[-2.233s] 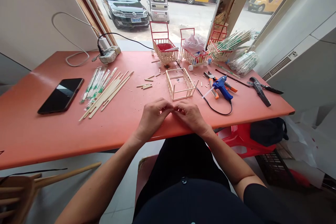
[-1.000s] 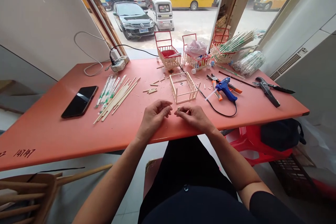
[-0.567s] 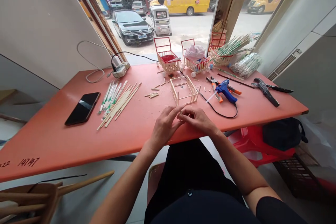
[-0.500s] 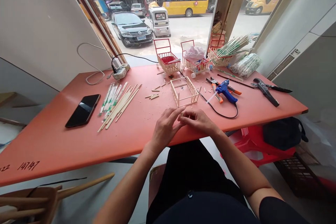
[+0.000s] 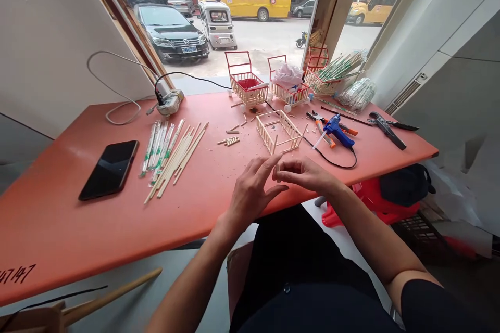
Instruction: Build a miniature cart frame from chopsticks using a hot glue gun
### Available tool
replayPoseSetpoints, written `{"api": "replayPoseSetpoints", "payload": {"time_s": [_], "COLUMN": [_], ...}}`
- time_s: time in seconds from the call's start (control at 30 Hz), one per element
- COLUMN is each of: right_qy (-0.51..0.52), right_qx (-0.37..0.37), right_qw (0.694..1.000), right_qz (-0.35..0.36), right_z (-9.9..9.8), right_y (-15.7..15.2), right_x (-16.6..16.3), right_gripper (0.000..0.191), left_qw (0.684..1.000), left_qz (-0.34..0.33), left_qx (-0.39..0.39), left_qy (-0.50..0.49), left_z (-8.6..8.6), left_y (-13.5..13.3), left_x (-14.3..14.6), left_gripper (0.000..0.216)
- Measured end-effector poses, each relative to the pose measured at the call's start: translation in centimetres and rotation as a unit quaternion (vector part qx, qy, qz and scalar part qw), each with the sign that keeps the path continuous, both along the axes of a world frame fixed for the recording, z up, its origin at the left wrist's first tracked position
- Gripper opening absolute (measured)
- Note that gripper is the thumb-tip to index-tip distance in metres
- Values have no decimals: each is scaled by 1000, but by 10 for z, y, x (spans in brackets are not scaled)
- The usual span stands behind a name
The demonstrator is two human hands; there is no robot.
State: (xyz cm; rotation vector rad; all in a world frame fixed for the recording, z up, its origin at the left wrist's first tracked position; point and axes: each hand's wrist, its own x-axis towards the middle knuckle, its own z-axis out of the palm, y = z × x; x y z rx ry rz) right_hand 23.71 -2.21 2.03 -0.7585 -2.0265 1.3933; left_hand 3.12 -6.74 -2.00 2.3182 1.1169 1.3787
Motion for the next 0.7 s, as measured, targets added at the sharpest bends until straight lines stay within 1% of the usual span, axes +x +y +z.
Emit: {"api": "replayPoseSetpoints", "payload": {"time_s": [0.03, 0.07, 0.1, 0.13, 0.2, 0.27, 0.3, 0.37, 0.43, 0.53, 0.7], "right_qy": [-4, -9, -14, -19, -23, -32, -43, -58, -67, -68, -49], "right_qx": [-7, -16, -23, -25, -10, 24, 41, 72, 114, 160, 164], "right_qw": [1000, 1000, 999, 999, 999, 999, 998, 996, 991, 985, 985], "right_qz": [7, 15, 24, 31, 37, 24, 19, 2, -7, -11, -15], "right_z": [2, 3, 4, 4, 1, -3, -6, -12, -17, -26, -37], "right_y": [-1, -1, -1, 0, 4, 11, 14, 21, 25, 29, 29], "right_x": [-5, -10, -16, -23, -38, -55, -63, -77, -87, -91, -88], "right_gripper": [38, 35, 31, 27, 21, 22, 20, 19, 20, 25, 30], "left_qw": [1000, 999, 998, 998, 992, 982, 978, 971, 965, 951, 938], "left_qz": [-18, -33, -31, -7, 98, 176, 185, 178, 184, 206, 201], "left_qx": [-18, -34, -49, -59, -62, -68, -93, -149, -168, -212, -254], "left_qy": [1, -9, -23, -37, -52, -20, 12, 65, 86, 97, 123], "left_z": [7, 15, 23, 32, 46, 54, 55, 51, 45, 40, 37], "left_y": [3, 9, 18, 29, 59, 94, 112, 142, 166, 190, 217], "left_x": [-11, -23, -37, -51, -76, -92, -96, -97, -93, -90, -92], "left_gripper": [63, 62, 57, 51, 34, 22, 18, 16, 17, 17, 21]}}
